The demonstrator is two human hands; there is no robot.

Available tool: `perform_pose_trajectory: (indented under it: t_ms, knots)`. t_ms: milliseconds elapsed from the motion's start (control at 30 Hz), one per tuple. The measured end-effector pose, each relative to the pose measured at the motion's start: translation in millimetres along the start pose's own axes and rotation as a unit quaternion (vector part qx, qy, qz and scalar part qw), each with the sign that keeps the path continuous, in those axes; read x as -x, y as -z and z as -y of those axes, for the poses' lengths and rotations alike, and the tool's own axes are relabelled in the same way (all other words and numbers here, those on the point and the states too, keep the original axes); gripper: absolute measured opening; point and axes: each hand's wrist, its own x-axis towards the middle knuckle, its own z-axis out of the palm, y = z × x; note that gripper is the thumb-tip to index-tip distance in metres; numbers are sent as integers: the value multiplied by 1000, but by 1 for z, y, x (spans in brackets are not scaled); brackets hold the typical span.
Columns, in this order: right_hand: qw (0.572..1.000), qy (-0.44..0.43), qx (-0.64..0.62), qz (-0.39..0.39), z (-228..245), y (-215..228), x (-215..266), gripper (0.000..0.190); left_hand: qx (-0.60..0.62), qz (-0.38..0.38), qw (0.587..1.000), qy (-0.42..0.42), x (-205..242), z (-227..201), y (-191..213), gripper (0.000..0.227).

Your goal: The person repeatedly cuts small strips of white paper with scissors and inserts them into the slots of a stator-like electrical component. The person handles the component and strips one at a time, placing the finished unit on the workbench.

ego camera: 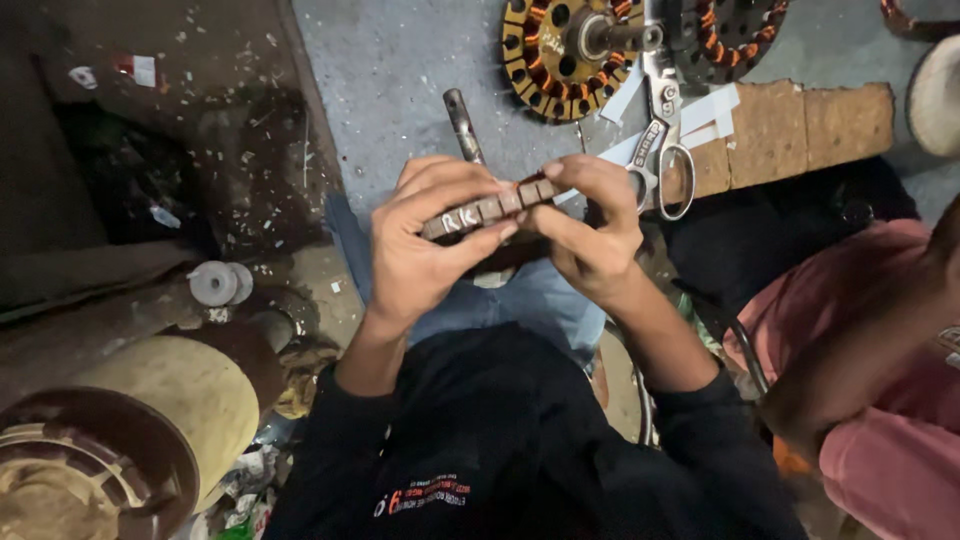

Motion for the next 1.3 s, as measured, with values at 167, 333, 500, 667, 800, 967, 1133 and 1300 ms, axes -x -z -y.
perform_pose_trajectory:
  t_ms: [167,333,500,667,800,967,1133,1300]
  knots:
    - [994,-78,-19,76,2,13,-19,27,77,-74,988,108,-9,-1,-9,34]
    - [973,-183,141,13,9,60,-23,33,148,-114,960,209,-19,-2,-14,36]
    - [934,-279,214,64,16,78,-1,37,-408,-122,846,-321,12,1,-35,49]
    - [934,-264,218,104,-3,71,5,50,-610,46,707,-355,19,19,-62,59]
    - [890,-442,16,114,-38,106,-3,64,-623,71,688,-365,18,21,-60,46]
    - [840,-497,-218,-3,-14,139,48,64,-454,120,785,-404,18,17,-50,30]
    - [876,-440,-160,-119,43,145,117,87,-284,69,914,-281,17,1,-58,34]
    - [885,-433,-102,-139,62,124,187,83,72,-106,989,69,30,-3,-92,24]
